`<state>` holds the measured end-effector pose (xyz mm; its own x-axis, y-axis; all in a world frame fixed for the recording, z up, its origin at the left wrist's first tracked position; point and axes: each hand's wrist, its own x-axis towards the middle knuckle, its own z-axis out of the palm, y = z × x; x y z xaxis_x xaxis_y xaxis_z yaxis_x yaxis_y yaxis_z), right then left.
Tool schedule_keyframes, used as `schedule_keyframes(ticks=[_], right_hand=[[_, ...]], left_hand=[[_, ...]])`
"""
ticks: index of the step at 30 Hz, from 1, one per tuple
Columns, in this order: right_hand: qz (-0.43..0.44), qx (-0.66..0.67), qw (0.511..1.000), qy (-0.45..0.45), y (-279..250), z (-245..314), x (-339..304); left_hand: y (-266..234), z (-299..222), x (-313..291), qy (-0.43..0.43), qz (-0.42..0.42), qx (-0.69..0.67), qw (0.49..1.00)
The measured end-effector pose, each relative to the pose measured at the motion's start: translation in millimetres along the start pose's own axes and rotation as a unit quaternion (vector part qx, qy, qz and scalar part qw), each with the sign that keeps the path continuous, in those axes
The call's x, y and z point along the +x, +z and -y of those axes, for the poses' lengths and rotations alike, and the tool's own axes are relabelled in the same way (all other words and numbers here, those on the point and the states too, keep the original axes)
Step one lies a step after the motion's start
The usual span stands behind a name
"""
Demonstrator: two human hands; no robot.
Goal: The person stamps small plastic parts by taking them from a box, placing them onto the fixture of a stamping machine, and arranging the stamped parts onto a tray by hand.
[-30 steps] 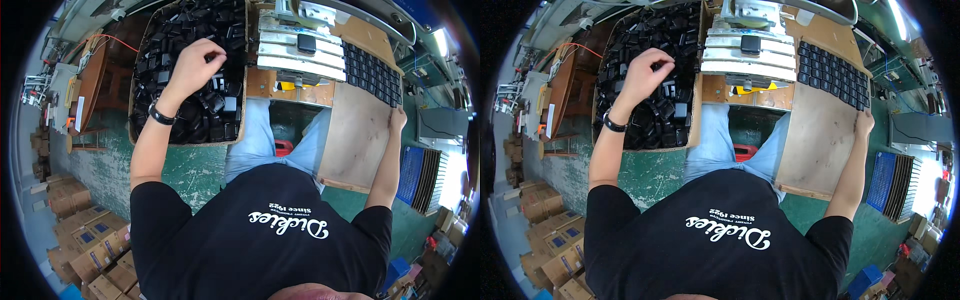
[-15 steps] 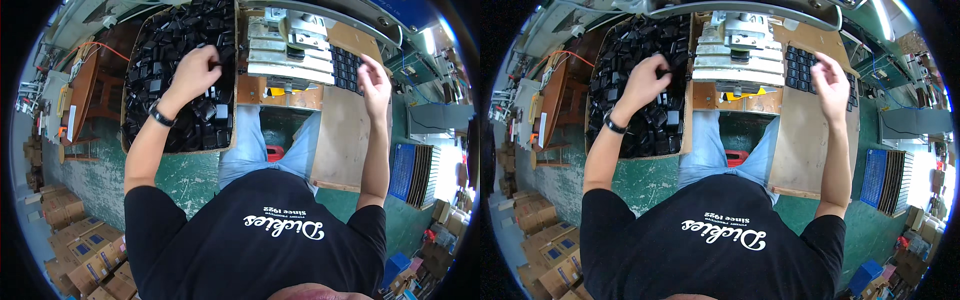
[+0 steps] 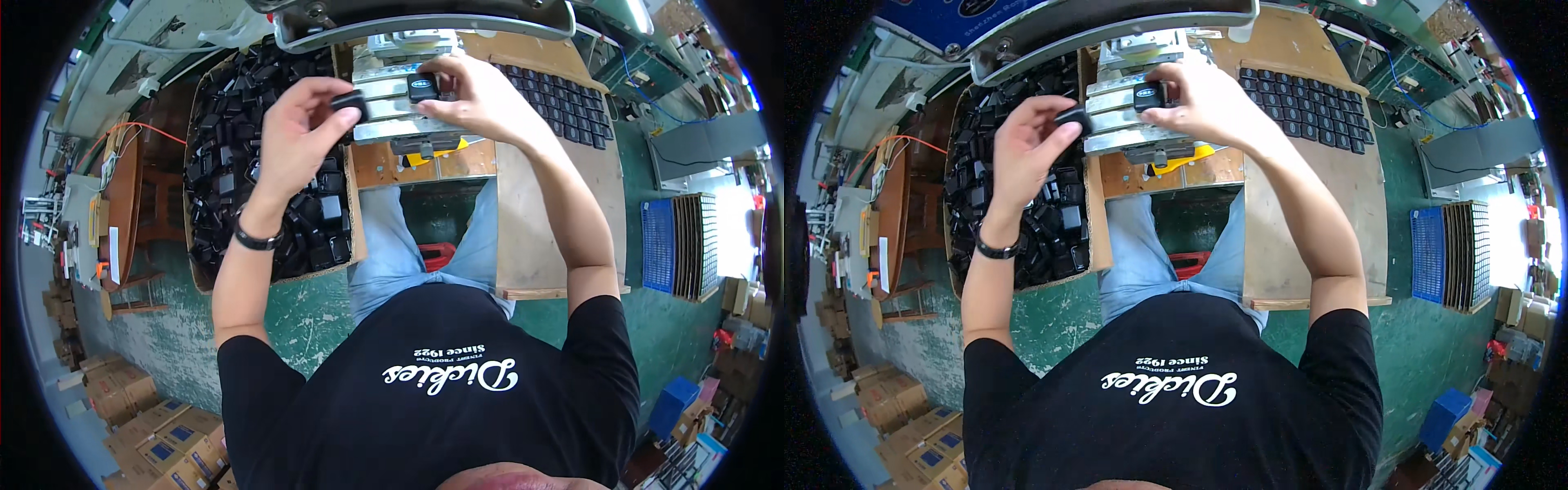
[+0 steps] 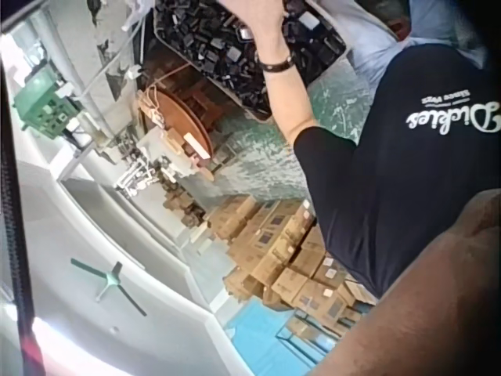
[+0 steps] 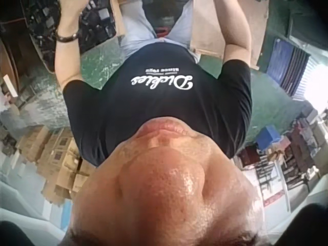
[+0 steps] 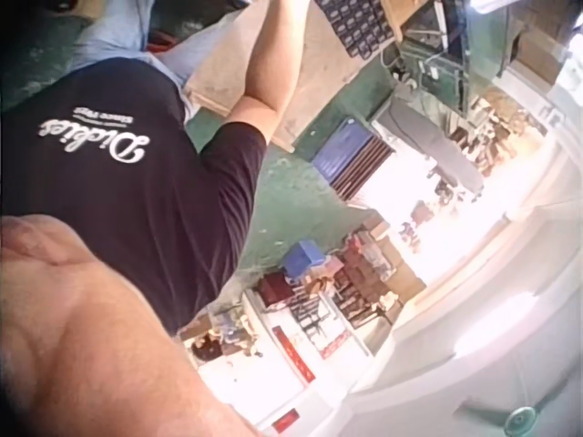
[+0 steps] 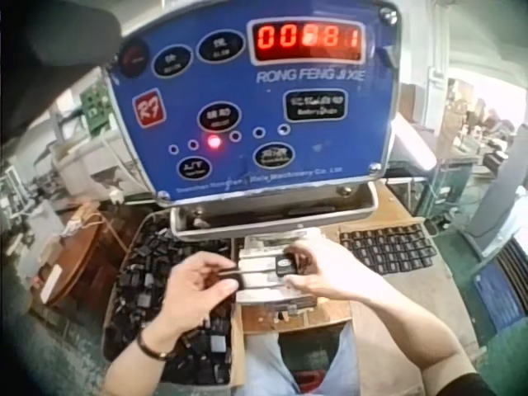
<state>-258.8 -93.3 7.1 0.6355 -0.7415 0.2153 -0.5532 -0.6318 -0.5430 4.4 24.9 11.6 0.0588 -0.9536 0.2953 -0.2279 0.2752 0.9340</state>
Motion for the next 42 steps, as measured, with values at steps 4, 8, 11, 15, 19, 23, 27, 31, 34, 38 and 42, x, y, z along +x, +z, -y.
schedule_keyframes(ticks=[4,8,11,15,19,23,27,31,34,38,42], right_hand=[[-0.146,0.232,0.961,-0.031,10,-27,-19],[-0.285,0.339,0.897,-0.014,-4,-57,-59],[-0.318,0.360,0.873,0.087,-15,-119,-107],[-0.371,0.350,0.798,0.322,-30,-238,-174],[-0.386,0.111,0.794,0.458,-40,-327,-233],[-0.312,-0.008,0.795,0.520,-38,-373,-238],[-0.244,-0.068,0.834,0.490,-50,-423,-246],[-0.192,-0.144,0.841,0.484,-73,-446,-249],[-0.201,-0.079,0.924,0.316,-44,-389,-225],[-0.272,0.007,0.891,0.364,-58,-415,-240],[-0.301,0.050,0.800,0.516,-49,-405,-218]], left_hand=[[42,6,29,0.006,0.056,-0.021,0.998],[58,21,52,0.013,0.061,0.054,0.997],[72,24,64,0.031,0.058,0.159,0.985],[73,24,58,0.197,0.086,0.324,0.921],[79,18,23,0.246,0.144,0.406,0.868],[63,6,2,0.252,0.190,0.414,0.854],[31,-13,-20,0.288,0.152,0.367,0.871],[-29,0,-17,0.231,-0.001,0.316,0.920],[-75,-1,-43,0.093,-0.124,0.353,0.923],[-76,24,-27,0.041,-0.045,0.366,0.929],[-68,51,-26,0.003,0.068,0.431,0.900]])
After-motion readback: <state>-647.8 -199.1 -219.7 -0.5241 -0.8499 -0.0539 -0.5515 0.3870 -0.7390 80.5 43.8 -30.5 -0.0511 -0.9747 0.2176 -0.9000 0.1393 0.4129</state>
